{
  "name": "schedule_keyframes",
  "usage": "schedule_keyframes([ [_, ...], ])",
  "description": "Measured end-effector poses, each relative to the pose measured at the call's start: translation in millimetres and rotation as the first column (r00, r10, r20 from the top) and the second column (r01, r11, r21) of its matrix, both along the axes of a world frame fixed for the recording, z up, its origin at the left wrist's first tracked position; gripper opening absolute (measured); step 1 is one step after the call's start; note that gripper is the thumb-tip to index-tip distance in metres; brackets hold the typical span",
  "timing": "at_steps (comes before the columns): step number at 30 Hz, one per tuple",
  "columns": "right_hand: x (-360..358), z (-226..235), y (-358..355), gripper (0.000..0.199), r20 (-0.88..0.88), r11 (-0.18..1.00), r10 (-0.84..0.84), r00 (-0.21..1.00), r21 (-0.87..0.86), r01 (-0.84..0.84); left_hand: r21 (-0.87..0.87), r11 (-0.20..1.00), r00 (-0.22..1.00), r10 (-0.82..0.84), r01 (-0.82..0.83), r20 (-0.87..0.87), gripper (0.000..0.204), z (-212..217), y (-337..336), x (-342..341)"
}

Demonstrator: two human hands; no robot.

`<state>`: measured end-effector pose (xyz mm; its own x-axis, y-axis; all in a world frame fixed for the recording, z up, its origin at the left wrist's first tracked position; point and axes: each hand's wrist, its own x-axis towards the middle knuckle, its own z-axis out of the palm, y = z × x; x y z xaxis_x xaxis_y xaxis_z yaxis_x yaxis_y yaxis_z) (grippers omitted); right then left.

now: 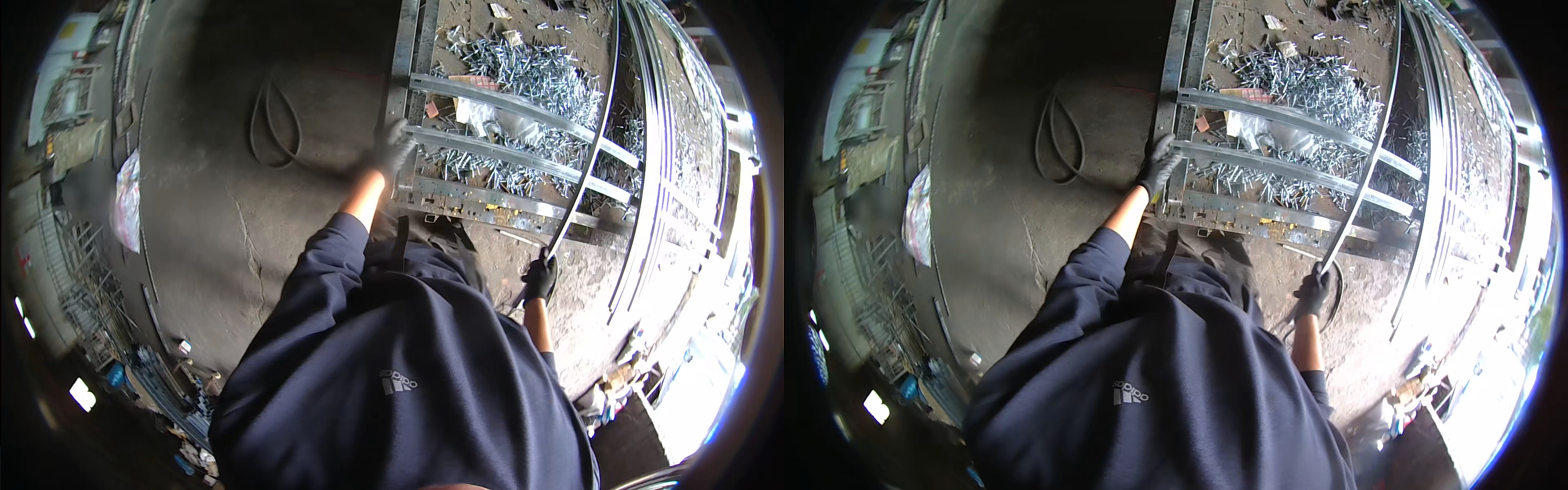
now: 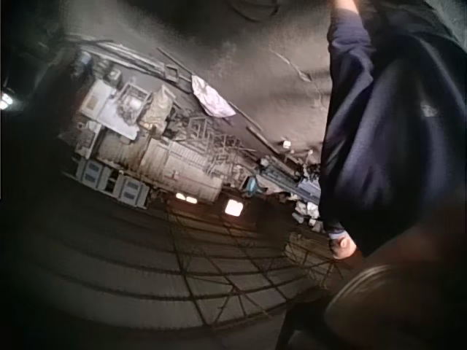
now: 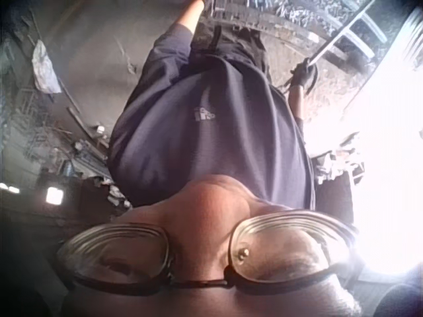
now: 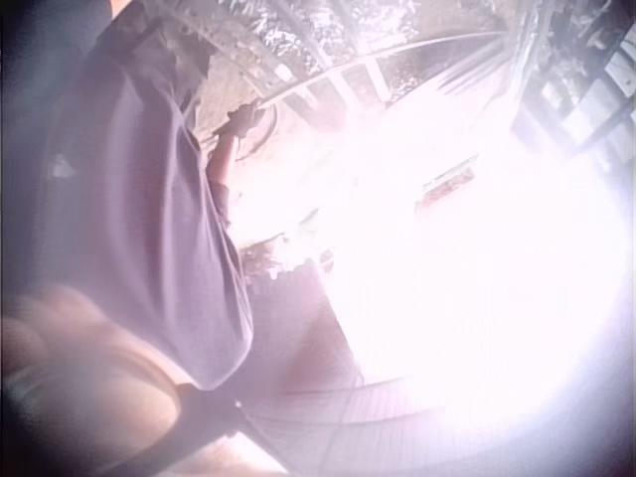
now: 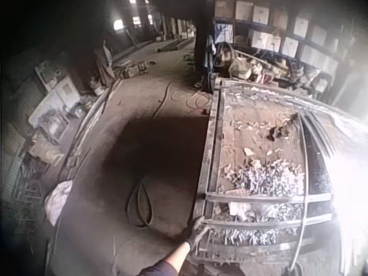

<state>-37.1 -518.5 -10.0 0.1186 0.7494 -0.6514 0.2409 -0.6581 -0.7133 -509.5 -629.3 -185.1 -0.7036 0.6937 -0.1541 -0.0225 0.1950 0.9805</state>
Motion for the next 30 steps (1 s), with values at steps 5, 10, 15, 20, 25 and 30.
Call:
schedule_keyframes([
  [5, -68, -6, -80, 0.030, 0.068, 0.996, 0.055, 0.996, -0.067, -0.050, -0.081, 0.942, 0.830, -0.244, 0.326, 0.502, 0.054, -18, 4, -35],
  [10, -83, -34, -124, 0.041, -0.152, 0.977, 0.043, 0.987, -0.200, -0.073, -0.239, 0.886, 0.808, -0.212, 0.396, 0.550, 0.035, 37, 20, -76],
  [15, -96, -39, -134, 0.026, -0.247, 0.946, -0.188, 0.950, -0.307, 0.108, -0.141, 0.933, 0.556, -0.314, 0.332, -0.769, 0.051, 95, 108, -109],
  [20, -127, -36, -140, 0.020, -0.086, 0.970, -0.231, 0.969, -0.097, 0.222, -0.542, 0.566, 0.165, -0.771, 0.621, -0.615, 0.072, 88, 231, -62],
  [25, -158, -38, -148, 0.015, 0.194, 0.985, -0.149, 0.970, -0.053, 0.162, -0.667, 0.426, 0.457, -0.878, 0.611, -0.143, 0.062, 67, 294, -17],
  [30, -168, -40, -150, 0.013, 0.186, 0.994, -0.110, 0.976, -0.007, 0.113, -0.706, 0.457, 0.320, -0.888, 0.542, -0.330, 0.051, 58, 286, -23],
])
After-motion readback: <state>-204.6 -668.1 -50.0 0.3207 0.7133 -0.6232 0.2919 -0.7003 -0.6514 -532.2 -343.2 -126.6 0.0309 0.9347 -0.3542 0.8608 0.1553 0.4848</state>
